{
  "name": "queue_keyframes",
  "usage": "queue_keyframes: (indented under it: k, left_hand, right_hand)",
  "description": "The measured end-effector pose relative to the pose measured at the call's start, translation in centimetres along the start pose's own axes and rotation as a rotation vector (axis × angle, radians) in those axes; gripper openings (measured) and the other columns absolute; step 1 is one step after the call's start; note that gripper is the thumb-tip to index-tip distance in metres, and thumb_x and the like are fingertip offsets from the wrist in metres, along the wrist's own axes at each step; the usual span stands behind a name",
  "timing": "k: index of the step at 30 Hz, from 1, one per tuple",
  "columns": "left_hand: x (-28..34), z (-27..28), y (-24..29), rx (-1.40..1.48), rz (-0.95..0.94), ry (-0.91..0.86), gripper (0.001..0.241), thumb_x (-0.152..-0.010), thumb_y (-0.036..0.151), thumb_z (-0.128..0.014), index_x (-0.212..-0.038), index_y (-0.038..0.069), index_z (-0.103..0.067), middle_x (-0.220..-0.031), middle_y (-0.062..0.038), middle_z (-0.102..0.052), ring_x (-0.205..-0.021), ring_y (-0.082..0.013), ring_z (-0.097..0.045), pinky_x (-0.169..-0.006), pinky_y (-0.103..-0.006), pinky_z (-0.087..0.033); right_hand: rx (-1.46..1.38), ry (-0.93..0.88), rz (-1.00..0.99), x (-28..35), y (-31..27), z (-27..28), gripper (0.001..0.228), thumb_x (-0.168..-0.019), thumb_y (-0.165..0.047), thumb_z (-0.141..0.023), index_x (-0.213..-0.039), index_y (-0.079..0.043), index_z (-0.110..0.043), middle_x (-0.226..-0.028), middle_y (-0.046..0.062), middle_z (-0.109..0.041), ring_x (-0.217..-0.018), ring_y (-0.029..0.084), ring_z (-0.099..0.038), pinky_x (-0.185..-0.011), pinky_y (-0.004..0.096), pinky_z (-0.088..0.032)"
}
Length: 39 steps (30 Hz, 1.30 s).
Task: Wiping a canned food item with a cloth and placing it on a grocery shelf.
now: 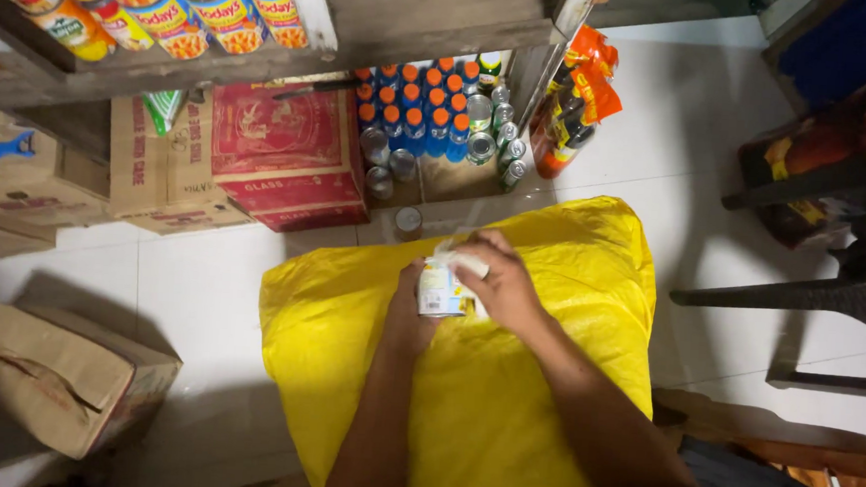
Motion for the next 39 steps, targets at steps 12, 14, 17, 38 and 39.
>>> queue_keyframes:
  k: [12, 14, 17, 38, 39]
  left_hand:
    - [-1.2, -2.3, 1.6, 1.004, 0.876, 0.229, 0.032, -0.096, 0.035, -0.064, -0.111, 0.007, -0.069, -0.101, -0.008, -0.075, -0.087, -0.0202, -0.073, -0.083, -0.0399, -0.061]
    - [-2.1, -2.7, 5.8, 1.043, 0.902, 0.245, 0.035, -0.097, 0.035, -0.064, -0.114, 0.005, -0.068, -0.104, -0.011, -0.074, -0.091, -0.0239, -0.073, -0.085, -0.0439, -0.061]
    - [-1.3, -1.0, 1.8, 0.458, 0.387, 0.078, 0.056, -0.084, 0.019, -0.067, -0.134, -0.002, -0.051, -0.128, -0.022, -0.060, -0.115, -0.0346, -0.063, -0.100, -0.0454, -0.051]
    - [-2.1, -1.9, 3.7, 1.006, 0.865, 0.241, 0.032, -0.096, 0.034, -0.064, -0.107, 0.004, -0.069, -0.095, -0.014, -0.074, -0.076, -0.0241, -0.071, -0.075, -0.0368, -0.060]
    - [-2.1, -2.2, 4.7, 0.983, 0.891, 0.230, 0.031, -0.095, 0.028, -0.071, -0.106, 0.000, -0.066, -0.093, -0.018, -0.072, -0.075, -0.0285, -0.070, -0.075, -0.0409, -0.061]
  right_hand:
    - [0.147, 0.115, -0.032, -0.3, 2.1, 1.7, 0.027, -0.083, -0.010, -0.083, -0.109, -0.009, -0.076, -0.107, 0.019, -0.062, -0.096, 0.039, -0.065, -0.083, 0.047, -0.054]
    - [0.129, 0.192, -0.041, -0.1, 2.4, 2.4, 0.027, -0.085, -0.013, -0.085, -0.110, -0.011, -0.076, -0.106, 0.014, -0.063, -0.095, 0.032, -0.066, -0.083, 0.041, -0.054]
    - [0.082, 0.219, -0.063, 0.5, 2.1, 2.7, 0.028, -0.085, -0.011, -0.083, -0.111, -0.010, -0.075, -0.105, 0.012, -0.064, -0.095, 0.029, -0.066, -0.084, 0.040, -0.054]
    - [-0.075, -0.126, -0.003, 0.4, -1.1, 1.1, 0.021, -0.081, -0.009, -0.082, -0.101, -0.011, -0.075, -0.104, 0.014, -0.065, -0.097, 0.035, -0.065, -0.085, 0.047, -0.052]
    - [-0.017, -0.042, -0.011, -0.2, -0.4, 1.9, 0.022, -0.083, -0.008, -0.080, -0.104, -0.010, -0.075, -0.106, 0.015, -0.065, -0.099, 0.036, -0.065, -0.086, 0.046, -0.052]
Point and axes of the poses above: each hand's wrist, its own x-axis away from the middle knuckle, its own z-axis out of the back of the hand, y = z × x, the point moved 3 cm from there along -x, towards the middle knuckle
